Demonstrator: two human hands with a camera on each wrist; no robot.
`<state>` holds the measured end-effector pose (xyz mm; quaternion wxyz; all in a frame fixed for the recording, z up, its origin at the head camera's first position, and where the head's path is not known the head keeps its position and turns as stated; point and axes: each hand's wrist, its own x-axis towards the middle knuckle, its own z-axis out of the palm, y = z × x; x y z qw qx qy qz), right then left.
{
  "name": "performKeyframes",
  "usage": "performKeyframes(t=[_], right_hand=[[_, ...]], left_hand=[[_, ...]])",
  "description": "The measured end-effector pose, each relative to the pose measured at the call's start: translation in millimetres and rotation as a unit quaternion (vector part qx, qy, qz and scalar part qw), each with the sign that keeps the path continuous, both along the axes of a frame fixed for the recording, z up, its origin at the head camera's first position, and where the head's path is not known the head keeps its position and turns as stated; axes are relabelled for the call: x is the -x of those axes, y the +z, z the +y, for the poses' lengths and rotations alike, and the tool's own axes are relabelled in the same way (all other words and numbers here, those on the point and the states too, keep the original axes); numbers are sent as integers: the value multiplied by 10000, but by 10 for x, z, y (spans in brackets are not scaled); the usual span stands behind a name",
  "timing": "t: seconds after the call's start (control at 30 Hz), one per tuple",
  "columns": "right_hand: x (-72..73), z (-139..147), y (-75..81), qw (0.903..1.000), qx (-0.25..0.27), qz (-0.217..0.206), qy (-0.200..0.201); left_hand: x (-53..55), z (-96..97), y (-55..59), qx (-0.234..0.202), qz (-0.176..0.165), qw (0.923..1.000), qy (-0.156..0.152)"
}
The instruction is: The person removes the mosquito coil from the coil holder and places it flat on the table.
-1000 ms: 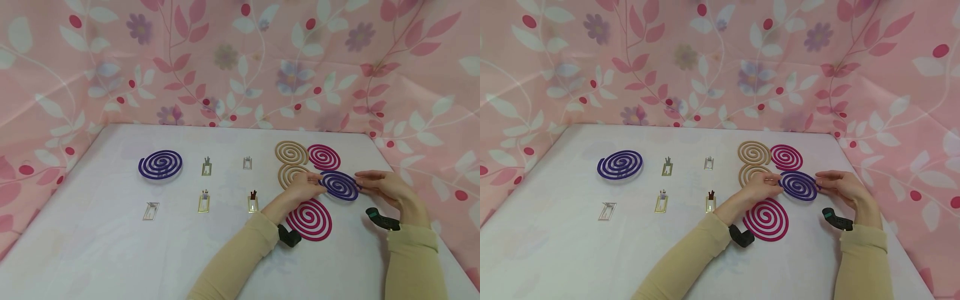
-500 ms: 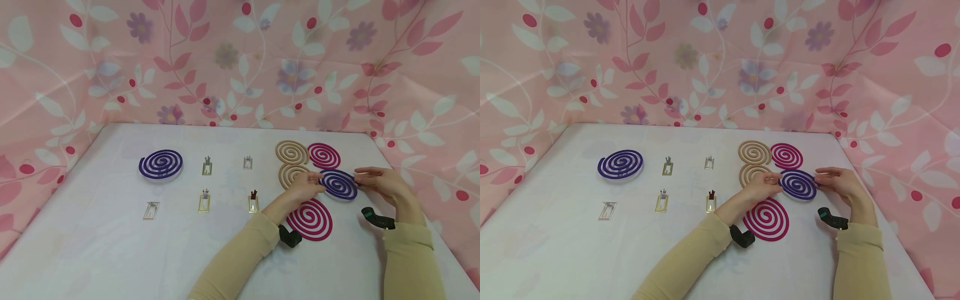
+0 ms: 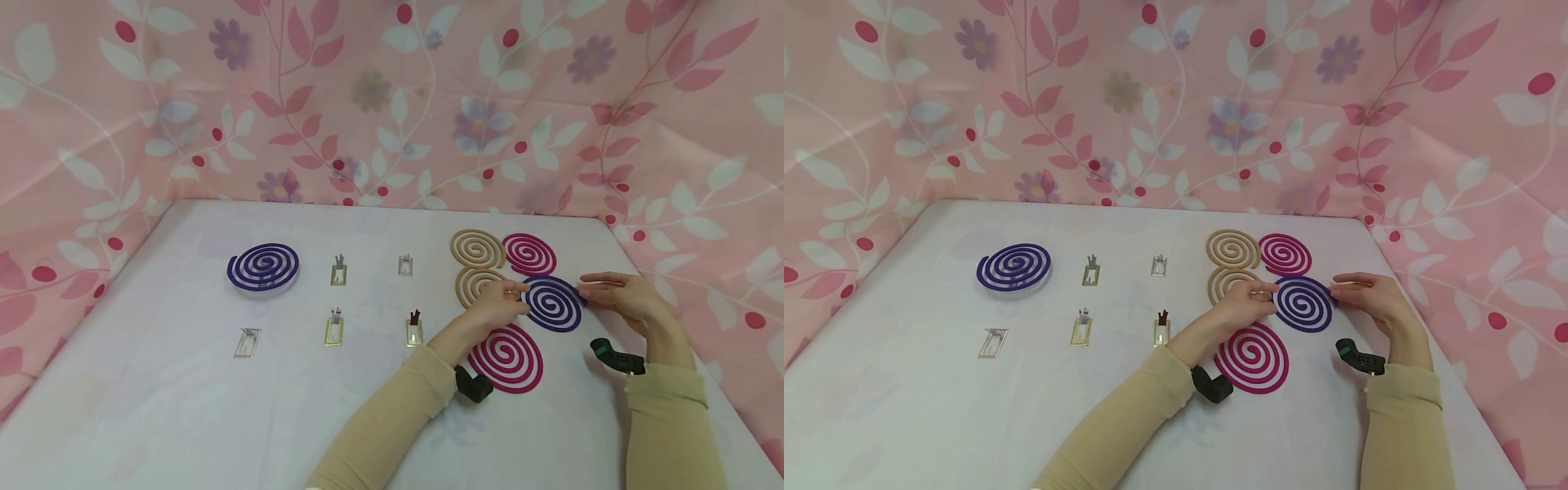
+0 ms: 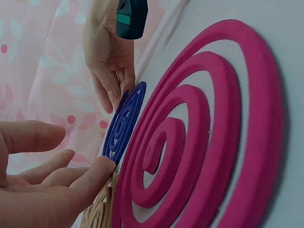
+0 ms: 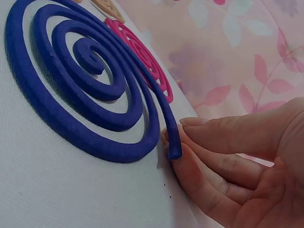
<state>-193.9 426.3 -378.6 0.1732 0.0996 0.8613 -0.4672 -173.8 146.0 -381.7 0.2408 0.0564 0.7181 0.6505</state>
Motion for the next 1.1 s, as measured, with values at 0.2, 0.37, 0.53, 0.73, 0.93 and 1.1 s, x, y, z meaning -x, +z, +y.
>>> performKeyframes(t=[0.2,0.37,0.53,0.73,0.93,1.1], right_hand=[[1,2,9,9993,-331,-52,132],[13,0,5,9983,-544,-56,209],[19,-14,2,9977,-620,-27,261],[4,-33,21,9976,-580,153,356],[-6,-44,40,9979,-504,225,339],[1,-57,66,9980,-438,330,317]], left_hand=[[8,-2,-2,-56,-1,10000,-51],[17,-15,-7,-114,5,9999,-37],[17,-22,-15,-134,57,9999,-17],[15,-28,-7,-213,61,9998,2],[16,-32,2,-224,61,9997,26],[19,-41,14,-299,59,9995,5]])
